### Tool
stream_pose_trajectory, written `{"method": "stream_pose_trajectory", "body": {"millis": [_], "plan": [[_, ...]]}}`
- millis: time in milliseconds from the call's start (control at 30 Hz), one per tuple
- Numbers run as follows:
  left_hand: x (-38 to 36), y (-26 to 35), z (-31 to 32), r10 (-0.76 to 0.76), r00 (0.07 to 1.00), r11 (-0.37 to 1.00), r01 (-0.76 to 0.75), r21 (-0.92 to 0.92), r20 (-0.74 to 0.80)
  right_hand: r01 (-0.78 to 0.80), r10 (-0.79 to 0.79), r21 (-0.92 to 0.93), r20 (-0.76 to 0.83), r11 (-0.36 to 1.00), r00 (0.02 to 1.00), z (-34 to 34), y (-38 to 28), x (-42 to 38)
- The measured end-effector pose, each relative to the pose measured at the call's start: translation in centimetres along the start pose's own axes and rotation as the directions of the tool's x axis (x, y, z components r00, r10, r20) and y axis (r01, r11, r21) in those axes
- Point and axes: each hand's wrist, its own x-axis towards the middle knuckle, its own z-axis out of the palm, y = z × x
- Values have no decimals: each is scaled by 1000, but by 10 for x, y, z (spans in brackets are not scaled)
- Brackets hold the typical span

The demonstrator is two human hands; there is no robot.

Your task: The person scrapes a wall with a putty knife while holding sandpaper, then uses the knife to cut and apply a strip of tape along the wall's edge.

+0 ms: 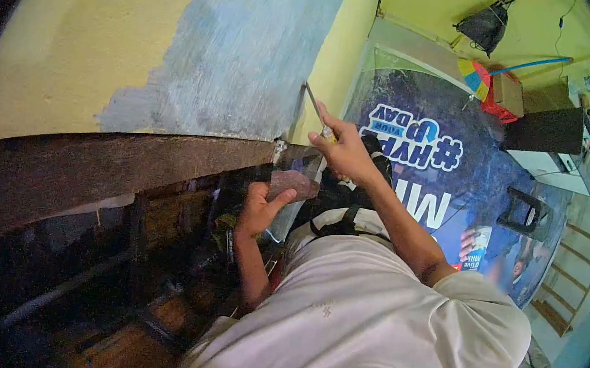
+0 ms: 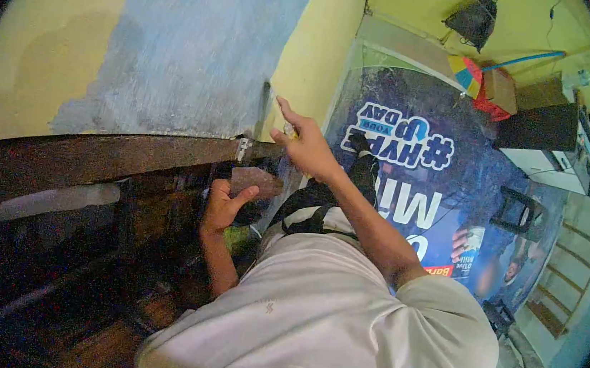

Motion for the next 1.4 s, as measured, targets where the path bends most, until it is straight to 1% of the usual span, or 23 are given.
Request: {"method": "stream_pose_trajectory", "body": {"millis": [100,167,200,233,267,333,367,467,533,600,633,733,833,867,933,967,1067,1100,1167,1200,1233,1300,1400], "plan": [[4,-2,5,39,999,999,-39,-35,-2,1,-1,-41,19,999,1000,-1,-6,-5],[3,3,11,63,998,995,-65,-71,-30,147,-149,-78,-15,986,989,-2,27,13],[2,-1,11,46,999,998,-47,-48,-11,218,-222,-101,-32,971,975,-1,25,19],[3,-8,9,31,1000,999,-31,-25,7,158,-161,-99,-22,983,987,-4,24,17],[5,-11,8,21,1000,1000,-21,2,24,130,-130,-86,0,988,991,-6,22,14],[3,-1,13,71,997,997,-71,-30,15,72,-69,-64,44,995,997,-9,8,7],[3,4,16,97,995,994,-96,-47,9,66,-62,-79,47,995,997,-11,5,6],[6,-4,14,37,999,998,-35,-42,34,-52,57,-73,76,996,995,-15,-7,6],[7,8,14,31,998,999,-30,-23,57,-72,76,-42,98,997,992,-12,-6,5],[9,13,14,40,998,999,-39,-17,54,-10,9,3,110,1000,994,-5,1,-2],[9,11,14,48,998,999,-47,-23,42,-64,61,19,104,998,993,-6,-4,-2],[7,10,14,48,998,999,-48,-13,47,11,-10,-5,17,1000,1000,-6,2,14],[9,8,13,88,995,996,-87,-36,38,-79,75,33,109,996,991,-4,-10,-2],[11,7,13,108,994,993,-107,-55,27,-72,68,34,95,997,993,-7,-10,5],[13,4,10,69,997,997,-68,-41,40,-77,74,44,68,996,995,-12,-6,16],[12,3,10,50,998,998,-48,-32,50,-56,55,31,49,998,997,-11,-3,14],[13,3,11,65,998,998,-65,-25,20,-68,65,21,115,997,991,-2,-6,-2],[16,4,11,79,997,997,-79,-15,20,-74,69,48,98,996,993,-1,-11,-2],[14,2,10,86,996,996,-86,3,20,-37,35,50,34,998,999,-9,-2,18],[11,0,11,63,998,998,-63,5,22,-20,20,54,0,998,1000,-10,1,23],[13,0,10,49,998,999,-50,10,25,30,-31,-22,-36,999,999,-7,3,22],[18,3,8,56,998,998,-56,3,26,26,-25,-22,21,999,999,-2,0,11],[17,5,9,89,996,996,-88,-27,25,33,-32,-25,2,999,999,-6,0,19]]}}
